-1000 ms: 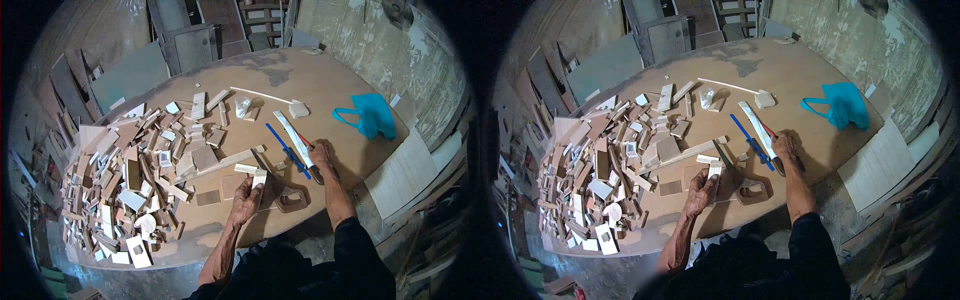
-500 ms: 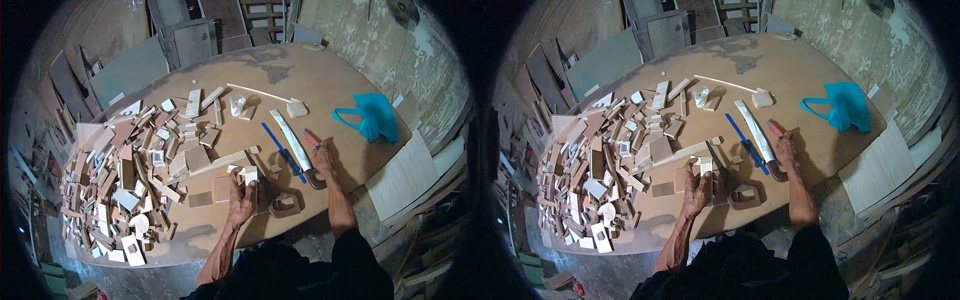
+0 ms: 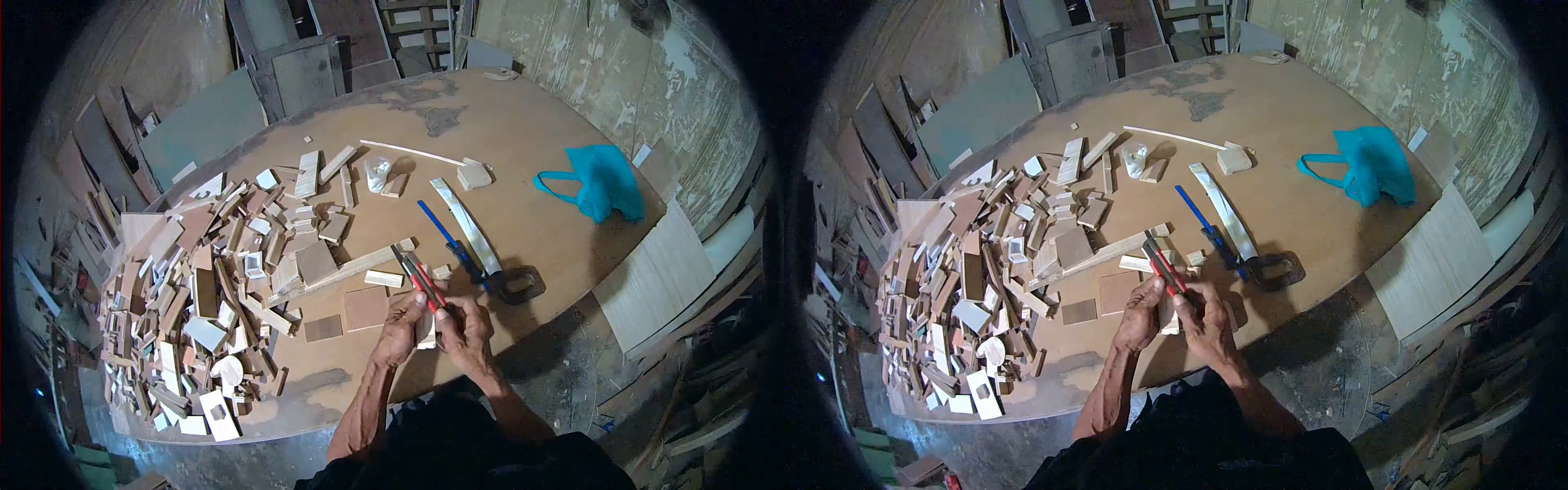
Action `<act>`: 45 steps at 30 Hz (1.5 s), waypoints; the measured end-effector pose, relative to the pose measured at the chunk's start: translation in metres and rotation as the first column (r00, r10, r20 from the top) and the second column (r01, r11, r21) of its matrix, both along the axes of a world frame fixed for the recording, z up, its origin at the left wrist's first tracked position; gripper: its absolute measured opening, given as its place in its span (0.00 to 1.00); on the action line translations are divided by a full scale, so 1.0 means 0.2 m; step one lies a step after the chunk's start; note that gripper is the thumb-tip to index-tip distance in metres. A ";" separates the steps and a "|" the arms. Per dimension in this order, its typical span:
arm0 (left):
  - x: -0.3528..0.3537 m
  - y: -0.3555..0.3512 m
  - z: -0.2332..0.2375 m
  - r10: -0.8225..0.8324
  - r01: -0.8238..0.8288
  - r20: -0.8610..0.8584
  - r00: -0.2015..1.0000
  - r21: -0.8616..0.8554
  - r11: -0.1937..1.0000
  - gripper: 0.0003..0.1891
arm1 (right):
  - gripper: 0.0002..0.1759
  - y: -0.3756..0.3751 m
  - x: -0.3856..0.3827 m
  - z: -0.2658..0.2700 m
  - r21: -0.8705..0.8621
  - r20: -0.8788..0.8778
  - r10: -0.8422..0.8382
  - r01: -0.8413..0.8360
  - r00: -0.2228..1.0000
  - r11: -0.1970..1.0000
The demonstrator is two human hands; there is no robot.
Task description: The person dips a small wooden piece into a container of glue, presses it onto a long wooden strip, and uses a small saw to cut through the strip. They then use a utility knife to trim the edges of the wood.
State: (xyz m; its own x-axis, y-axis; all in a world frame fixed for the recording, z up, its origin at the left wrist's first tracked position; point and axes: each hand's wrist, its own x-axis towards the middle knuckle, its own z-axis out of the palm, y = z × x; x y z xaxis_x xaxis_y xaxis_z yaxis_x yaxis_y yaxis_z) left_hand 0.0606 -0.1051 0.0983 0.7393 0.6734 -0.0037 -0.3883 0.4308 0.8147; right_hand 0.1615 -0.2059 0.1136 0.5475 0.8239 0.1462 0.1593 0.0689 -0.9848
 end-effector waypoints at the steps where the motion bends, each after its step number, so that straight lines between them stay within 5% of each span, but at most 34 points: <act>1: -0.04 0.00 -0.01 -0.033 0.035 0.041 0.999 -0.033 0.999 0.21 | 0.18 -0.01 -0.03 0.03 -0.052 0.043 -0.030 0.032 0.999 0.998; 4: -0.09 -0.01 0.01 -0.006 0.010 0.072 0.997 -0.052 0.999 0.23 | 0.20 -0.03 -0.10 0.10 0.092 0.302 -0.141 0.118 0.943 0.989; 5: -0.11 -0.02 0.01 -0.007 0.013 0.091 0.996 -0.063 0.998 0.23 | 0.20 -0.05 -0.12 0.16 -0.047 0.188 -0.084 0.094 0.979 0.994; 8: -0.15 -0.03 0.00 0.024 -0.017 0.114 0.993 -0.060 0.998 0.24 | 0.14 -0.05 -0.18 0.14 -0.030 0.200 -0.075 0.083 0.977 0.996; 14: -0.20 -0.08 -0.01 0.082 -0.063 0.137 0.987 -0.136 0.989 0.25 | 0.10 -0.04 -0.24 0.07 0.218 0.200 -0.113 0.069 0.973 0.974; 17: -0.23 -0.09 0.00 0.066 -0.037 0.156 0.986 -0.178 0.983 0.25 | 0.11 -0.06 -0.24 0.19 0.261 0.436 -0.142 0.025 0.889 0.965; 23: -0.27 -0.11 0.04 0.058 -0.013 0.160 0.985 -0.266 0.964 0.24 | 0.17 -0.08 -0.26 0.22 0.254 0.545 -0.098 -0.053 0.833 0.966; 32: -0.30 -0.10 0.01 -0.018 0.079 0.230 0.973 -0.262 0.962 0.25 | 0.13 -0.11 -0.33 0.19 0.212 0.382 -0.091 0.009 0.920 0.977; 45: -0.30 -0.16 0.03 -0.041 0.120 0.229 0.973 -0.346 0.931 0.24 | 0.14 -0.09 -0.34 0.18 0.271 0.460 -0.211 0.090 0.862 0.958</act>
